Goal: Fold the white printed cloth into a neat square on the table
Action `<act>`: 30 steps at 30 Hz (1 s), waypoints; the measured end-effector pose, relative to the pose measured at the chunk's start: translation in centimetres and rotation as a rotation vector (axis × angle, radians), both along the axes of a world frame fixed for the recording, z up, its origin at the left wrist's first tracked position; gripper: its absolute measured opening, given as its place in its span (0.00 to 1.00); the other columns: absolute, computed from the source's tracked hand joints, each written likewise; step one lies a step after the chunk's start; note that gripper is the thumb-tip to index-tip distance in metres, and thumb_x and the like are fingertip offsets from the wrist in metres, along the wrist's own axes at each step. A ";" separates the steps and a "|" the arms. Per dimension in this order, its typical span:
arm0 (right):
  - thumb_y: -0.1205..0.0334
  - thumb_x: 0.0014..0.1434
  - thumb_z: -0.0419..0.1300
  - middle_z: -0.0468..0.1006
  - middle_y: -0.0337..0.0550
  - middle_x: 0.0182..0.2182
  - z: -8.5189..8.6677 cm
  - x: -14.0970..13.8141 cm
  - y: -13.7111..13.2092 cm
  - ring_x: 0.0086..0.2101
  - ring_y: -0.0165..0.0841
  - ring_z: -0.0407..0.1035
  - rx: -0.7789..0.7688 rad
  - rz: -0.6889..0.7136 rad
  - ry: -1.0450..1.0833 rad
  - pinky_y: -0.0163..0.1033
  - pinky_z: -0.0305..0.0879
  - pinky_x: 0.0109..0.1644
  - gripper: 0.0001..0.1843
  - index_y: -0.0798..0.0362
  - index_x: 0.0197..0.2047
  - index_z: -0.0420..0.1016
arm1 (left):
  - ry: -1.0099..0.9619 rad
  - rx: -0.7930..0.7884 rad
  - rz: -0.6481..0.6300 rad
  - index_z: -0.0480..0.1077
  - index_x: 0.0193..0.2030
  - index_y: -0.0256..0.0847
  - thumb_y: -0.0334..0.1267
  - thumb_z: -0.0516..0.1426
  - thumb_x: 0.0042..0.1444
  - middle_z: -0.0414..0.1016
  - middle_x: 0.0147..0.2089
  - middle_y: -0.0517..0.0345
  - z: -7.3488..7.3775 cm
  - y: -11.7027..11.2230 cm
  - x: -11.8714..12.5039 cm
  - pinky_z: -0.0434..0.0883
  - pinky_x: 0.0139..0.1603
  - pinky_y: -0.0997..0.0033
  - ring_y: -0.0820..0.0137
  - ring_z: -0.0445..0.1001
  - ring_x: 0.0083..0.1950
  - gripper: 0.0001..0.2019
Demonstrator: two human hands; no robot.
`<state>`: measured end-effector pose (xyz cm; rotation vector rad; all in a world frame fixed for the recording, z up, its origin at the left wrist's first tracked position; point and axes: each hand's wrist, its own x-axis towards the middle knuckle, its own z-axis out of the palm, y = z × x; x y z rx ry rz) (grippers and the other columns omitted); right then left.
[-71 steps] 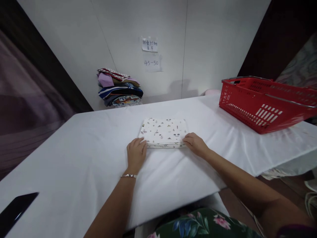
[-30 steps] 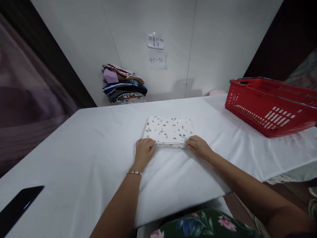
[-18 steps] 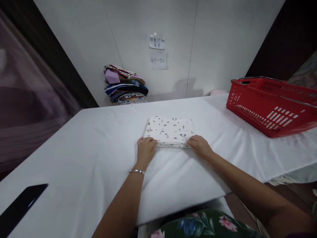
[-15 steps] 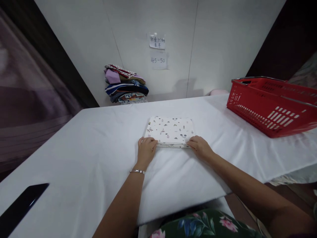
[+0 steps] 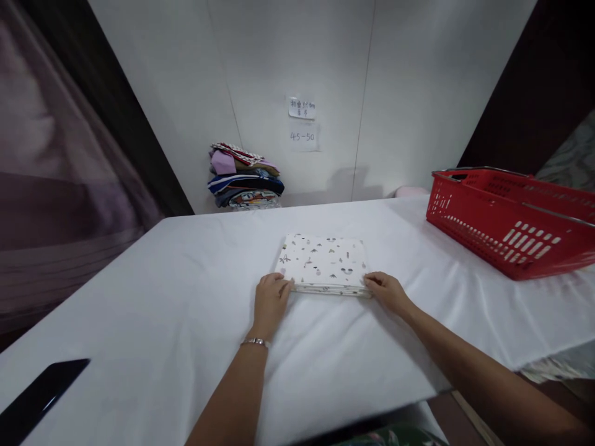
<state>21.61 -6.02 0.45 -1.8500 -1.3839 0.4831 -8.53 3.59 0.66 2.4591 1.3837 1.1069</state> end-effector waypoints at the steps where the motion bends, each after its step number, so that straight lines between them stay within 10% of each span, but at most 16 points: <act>1: 0.51 0.54 0.54 0.75 0.39 0.28 -0.2 0.2 0.2 0.29 0.33 0.68 -0.025 -0.024 -0.015 0.37 0.63 0.34 0.16 0.51 0.39 0.74 | -0.021 -0.007 0.021 0.74 0.30 0.43 0.43 0.51 0.58 0.70 0.40 0.55 0.1 0.0 0.1 0.64 0.48 0.62 0.65 0.66 0.45 0.13; 7: 0.52 0.54 0.55 0.75 0.39 0.27 -0.4 1.4 1.3 0.27 0.33 0.69 -0.174 -0.025 -0.097 0.36 0.62 0.32 0.31 0.54 0.59 0.60 | -0.067 -0.062 0.198 0.67 0.25 0.42 0.43 0.51 0.57 0.69 0.34 0.55 0.1 -0.1 1.0 0.65 0.45 0.62 0.64 0.64 0.42 0.12; 13: 0.51 0.53 0.58 0.71 0.36 0.22 0.1 0.7 2.1 0.20 0.30 0.66 -0.265 0.029 0.052 0.34 0.60 0.24 0.36 0.53 0.62 0.54 | -0.151 -0.218 0.398 0.67 0.45 0.40 0.38 0.52 0.53 0.69 0.48 0.49 0.0 0.8 0.9 0.66 0.46 0.63 0.61 0.67 0.49 0.13; 22: 0.59 0.46 0.61 0.66 0.32 0.21 0.6 6.1 2.3 0.21 0.29 0.62 -0.116 0.003 0.294 0.33 0.57 0.22 0.39 0.56 0.61 0.56 | -0.138 -0.618 0.257 0.59 0.55 0.40 0.37 0.53 0.50 0.73 0.49 0.50 1.4 -3.8 2.9 0.65 0.42 0.71 0.65 0.72 0.47 0.23; 30: 0.60 0.49 0.59 0.75 0.48 0.32 0.4 9.9 1.3 0.30 0.38 0.70 -0.262 -0.091 -0.140 0.41 0.65 0.32 0.35 0.59 0.60 0.60 | -0.080 -0.665 0.172 0.56 0.56 0.43 0.39 0.53 0.52 0.71 0.52 0.52 1.5 -9.2 5.5 0.64 0.43 0.70 0.64 0.72 0.48 0.23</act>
